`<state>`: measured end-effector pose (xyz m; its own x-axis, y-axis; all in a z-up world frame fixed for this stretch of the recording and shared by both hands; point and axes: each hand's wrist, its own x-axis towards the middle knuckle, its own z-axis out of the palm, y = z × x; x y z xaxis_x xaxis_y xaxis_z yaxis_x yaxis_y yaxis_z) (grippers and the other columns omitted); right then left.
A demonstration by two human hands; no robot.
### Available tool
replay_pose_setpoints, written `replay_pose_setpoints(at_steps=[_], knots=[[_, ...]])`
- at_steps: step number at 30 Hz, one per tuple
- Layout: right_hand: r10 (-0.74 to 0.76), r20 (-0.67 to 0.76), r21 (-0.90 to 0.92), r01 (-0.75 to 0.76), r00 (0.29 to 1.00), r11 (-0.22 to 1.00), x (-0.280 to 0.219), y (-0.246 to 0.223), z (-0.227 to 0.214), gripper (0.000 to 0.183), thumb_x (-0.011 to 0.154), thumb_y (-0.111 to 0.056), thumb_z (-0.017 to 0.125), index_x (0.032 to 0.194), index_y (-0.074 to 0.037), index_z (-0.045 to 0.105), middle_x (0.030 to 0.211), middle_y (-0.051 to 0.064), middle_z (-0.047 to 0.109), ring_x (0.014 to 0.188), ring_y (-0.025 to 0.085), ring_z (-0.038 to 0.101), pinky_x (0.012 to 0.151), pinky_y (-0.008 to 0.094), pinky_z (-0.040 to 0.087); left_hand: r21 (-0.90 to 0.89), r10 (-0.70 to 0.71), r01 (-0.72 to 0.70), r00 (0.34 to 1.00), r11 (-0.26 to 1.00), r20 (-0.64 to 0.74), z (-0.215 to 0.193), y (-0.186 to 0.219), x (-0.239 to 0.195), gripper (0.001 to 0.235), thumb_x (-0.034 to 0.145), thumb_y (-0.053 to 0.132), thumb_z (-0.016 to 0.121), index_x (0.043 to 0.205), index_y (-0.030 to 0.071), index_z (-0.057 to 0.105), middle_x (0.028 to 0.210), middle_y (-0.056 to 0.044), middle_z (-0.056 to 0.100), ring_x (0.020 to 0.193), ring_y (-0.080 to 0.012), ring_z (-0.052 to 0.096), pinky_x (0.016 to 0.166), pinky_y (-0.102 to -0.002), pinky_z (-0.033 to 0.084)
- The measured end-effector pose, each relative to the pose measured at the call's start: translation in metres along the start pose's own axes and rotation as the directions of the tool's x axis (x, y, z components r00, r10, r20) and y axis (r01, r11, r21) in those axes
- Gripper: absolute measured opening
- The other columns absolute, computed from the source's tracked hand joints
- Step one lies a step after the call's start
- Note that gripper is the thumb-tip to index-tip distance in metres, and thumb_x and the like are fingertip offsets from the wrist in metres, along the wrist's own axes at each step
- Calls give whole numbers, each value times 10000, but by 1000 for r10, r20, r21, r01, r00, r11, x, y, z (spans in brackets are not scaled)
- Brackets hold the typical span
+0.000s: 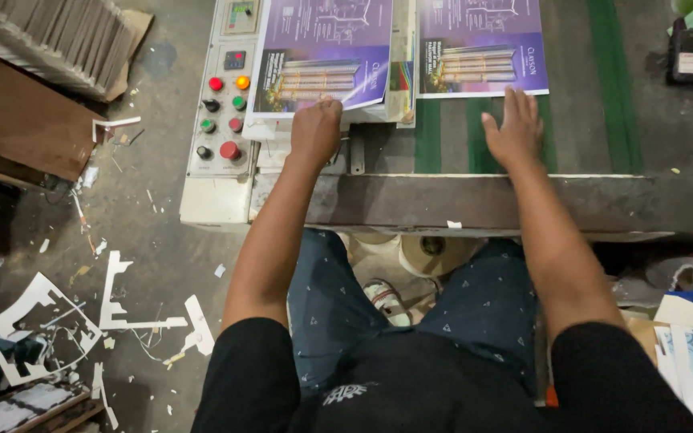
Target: Manually sorting and stacking printed paper sheets at a workstation.
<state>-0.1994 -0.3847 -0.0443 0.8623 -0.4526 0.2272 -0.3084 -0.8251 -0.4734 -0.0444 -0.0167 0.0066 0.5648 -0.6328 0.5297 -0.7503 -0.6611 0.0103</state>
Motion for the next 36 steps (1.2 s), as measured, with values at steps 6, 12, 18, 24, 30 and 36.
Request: replay_pose_setpoints(at_steps=[6, 12, 18, 24, 30, 36], knots=[[107, 217, -148, -76, 970, 986, 88, 14, 34, 817, 1023, -598, 419, 1645, -119, 192, 1708, 146, 189, 1584, 400, 79, 1227, 692, 5, -45, -99, 99, 995, 994, 7, -12, 10, -1, 103, 879, 27, 563, 925, 50, 652, 1008, -184, 725, 848, -389, 706, 710, -495, 558], [107, 209, -94, -89, 972, 992, 137, 18, 47, 817, 1021, -575, 419, 1652, -138, 139, 1732, 112, 152, 1594, 361, 62, 1233, 692, -17, -30, 3, -8, 990, 1000, -140, -7, 9, -3, 110, 845, 22, 564, 941, 31, 616, 1093, -201, 713, 972, -373, 729, 739, -457, 570], [3, -11, 391, 1, 1000, 920, 74, -23, 55, 678, 1003, -369, 664, 1578, -96, 429, 1437, 186, 612, 1294, 340, 598, 1121, 478, 455, -118, -100, 91, 992, 989, -77, -22, 18, 10, 77, 874, 22, 605, 909, 45, 669, 822, -180, 730, 722, -360, 709, 636, -487, 547], [-307, 383, 918, -321, 871, 234, -42, -74, 28, 391, 1066, -323, 542, 1297, -14, 604, 1182, 130, 748, 991, 230, 745, 788, 342, 606, -264, 146, -191, 973, 945, -181, -10, 121, 1, 175, 925, 126, 675, 1066, 24, 667, 1058, -163, 718, 958, -324, 728, 848, -448, 590], [-52, 344, 938, -345, 937, -11, -74, -44, 27, 244, 1087, -165, 558, 1268, -4, 586, 1011, 105, 703, 762, 184, 682, 577, 315, 574, -291, 271, -338, 930, 895, -247, -39, 156, -1, 281, 841, 192, 705, 1068, 32, 665, 1141, -151, 708, 1095, -313, 704, 957, -474, 531], [285, 185, 972, -217, 941, 86, -90, 28, -14, 176, 1103, -79, 527, 1237, 32, 553, 963, 162, 709, 713, 192, 713, 543, 288, 564, -150, -59, 74, 993, 986, 106, 18, 49, 13, 404, 994, 249, 618, 1317, 7, 604, 1366, -208, 630, 1312, -371, 573, 1130, -533, 429]])
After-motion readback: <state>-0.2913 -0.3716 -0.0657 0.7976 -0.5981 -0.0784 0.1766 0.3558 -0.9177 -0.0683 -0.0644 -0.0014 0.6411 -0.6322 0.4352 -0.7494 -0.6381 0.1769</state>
